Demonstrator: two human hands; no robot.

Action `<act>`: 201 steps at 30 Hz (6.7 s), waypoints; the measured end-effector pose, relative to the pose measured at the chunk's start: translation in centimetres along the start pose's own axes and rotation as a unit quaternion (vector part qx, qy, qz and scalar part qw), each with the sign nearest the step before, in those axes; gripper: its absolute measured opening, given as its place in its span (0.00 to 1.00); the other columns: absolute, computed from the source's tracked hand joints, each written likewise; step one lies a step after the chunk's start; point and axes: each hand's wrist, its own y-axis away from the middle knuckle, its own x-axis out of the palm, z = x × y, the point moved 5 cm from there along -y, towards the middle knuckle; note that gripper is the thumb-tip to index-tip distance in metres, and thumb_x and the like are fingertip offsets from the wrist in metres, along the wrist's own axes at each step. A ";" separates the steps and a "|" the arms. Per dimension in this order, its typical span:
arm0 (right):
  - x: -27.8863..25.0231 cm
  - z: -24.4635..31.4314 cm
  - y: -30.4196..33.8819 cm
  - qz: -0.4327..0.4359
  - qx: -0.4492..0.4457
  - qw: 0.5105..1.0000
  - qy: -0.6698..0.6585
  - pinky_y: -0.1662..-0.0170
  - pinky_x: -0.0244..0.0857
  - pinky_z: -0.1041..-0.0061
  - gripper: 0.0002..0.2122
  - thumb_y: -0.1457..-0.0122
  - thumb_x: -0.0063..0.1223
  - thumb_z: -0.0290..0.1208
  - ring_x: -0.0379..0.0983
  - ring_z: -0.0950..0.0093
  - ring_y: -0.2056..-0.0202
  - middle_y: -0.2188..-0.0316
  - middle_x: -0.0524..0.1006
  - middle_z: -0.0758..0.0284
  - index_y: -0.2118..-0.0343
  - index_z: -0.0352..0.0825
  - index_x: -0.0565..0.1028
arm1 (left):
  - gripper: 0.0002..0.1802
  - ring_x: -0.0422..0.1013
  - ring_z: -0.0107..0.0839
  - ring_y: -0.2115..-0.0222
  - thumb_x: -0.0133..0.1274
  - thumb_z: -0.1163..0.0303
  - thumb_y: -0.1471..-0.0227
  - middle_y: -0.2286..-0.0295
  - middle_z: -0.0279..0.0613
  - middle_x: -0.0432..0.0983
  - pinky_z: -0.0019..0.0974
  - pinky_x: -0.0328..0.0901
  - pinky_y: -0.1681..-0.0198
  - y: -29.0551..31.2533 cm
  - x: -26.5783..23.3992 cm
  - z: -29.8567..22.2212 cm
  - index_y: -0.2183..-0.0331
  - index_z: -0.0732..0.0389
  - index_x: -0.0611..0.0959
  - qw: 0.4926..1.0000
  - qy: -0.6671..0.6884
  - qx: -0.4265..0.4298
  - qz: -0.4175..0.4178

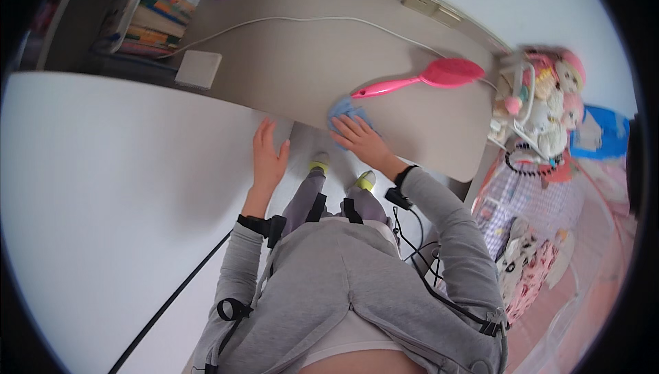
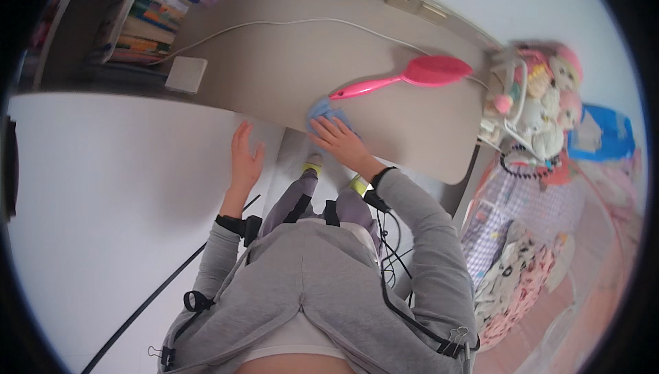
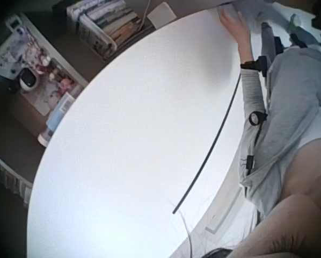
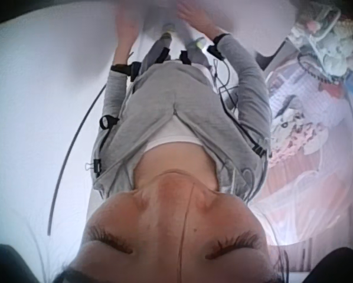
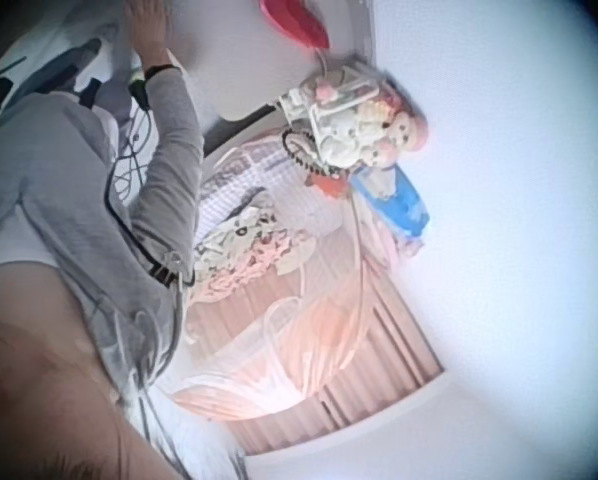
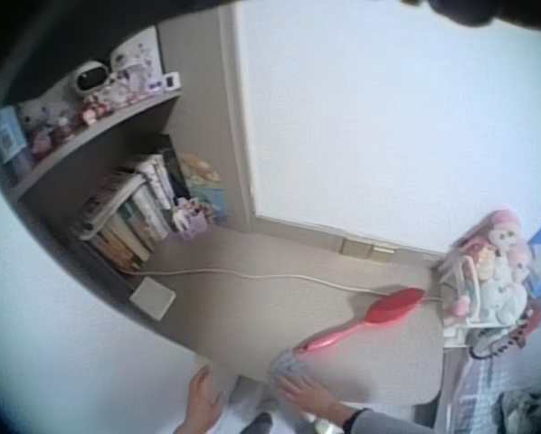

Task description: The person walks into a bedroom and cleans a desk surface. They use a pink brush to sweep the desk, then wipe it with a blue cloth. They also wipe a power strip and a white adapter with the cloth.

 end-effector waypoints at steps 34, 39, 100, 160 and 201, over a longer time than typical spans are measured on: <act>-2.4 -2.8 34.1 -0.301 0.665 0.682 -0.029 0.37 0.56 0.60 0.25 0.44 0.43 0.18 0.62 0.56 0.40 0.39 0.65 0.57 0.42 0.40 0.67 | 0.27 0.57 0.54 0.42 0.51 0.71 0.45 0.42 0.56 0.59 0.51 0.54 0.39 -4.4 23.6 -22.6 0.44 0.65 0.67 0.853 0.107 0.378 0.342; -3.1 -0.7 40.8 -0.497 0.753 0.411 -0.129 0.45 0.63 0.67 0.24 0.42 0.46 0.20 0.69 0.59 0.46 0.47 0.72 0.56 0.41 0.41 0.65 | 0.27 0.57 0.53 0.42 0.52 0.67 0.45 0.42 0.53 0.60 0.51 0.53 0.39 -3.9 30.3 -27.2 0.45 0.64 0.68 0.828 0.056 0.423 0.364; 27.4 -14.0 35.1 -0.467 0.482 0.477 -0.568 0.34 0.48 0.65 0.28 0.47 0.35 0.13 0.56 0.57 0.36 0.39 0.63 0.54 0.41 0.35 0.65 | 0.28 0.51 0.58 0.39 0.41 0.65 0.40 0.40 0.62 0.53 0.54 0.45 0.37 -0.9 41.8 -34.8 0.44 0.75 0.65 0.827 -0.160 0.448 0.300; -5.3 -8.8 66.6 -0.382 0.742 0.410 -0.368 0.47 0.65 0.65 0.23 0.37 0.51 0.35 0.73 0.57 0.50 0.52 0.74 0.49 0.41 0.36 0.63 | 0.41 0.62 0.59 0.45 0.64 0.64 0.58 0.48 0.66 0.66 0.50 0.56 0.40 -6.8 63.9 -42.2 0.45 0.72 0.67 0.929 -0.201 0.199 0.239; -17.3 -16.7 50.4 -0.159 0.310 0.924 -0.158 0.40 0.60 0.59 0.19 0.49 0.56 0.29 0.60 0.61 0.39 0.43 0.67 0.65 0.51 0.42 0.73 | 0.34 0.65 0.28 0.49 0.60 0.68 0.47 0.49 0.41 0.68 0.35 0.61 0.45 6.8 45.5 -45.2 0.43 0.65 0.66 0.727 0.266 0.100 0.625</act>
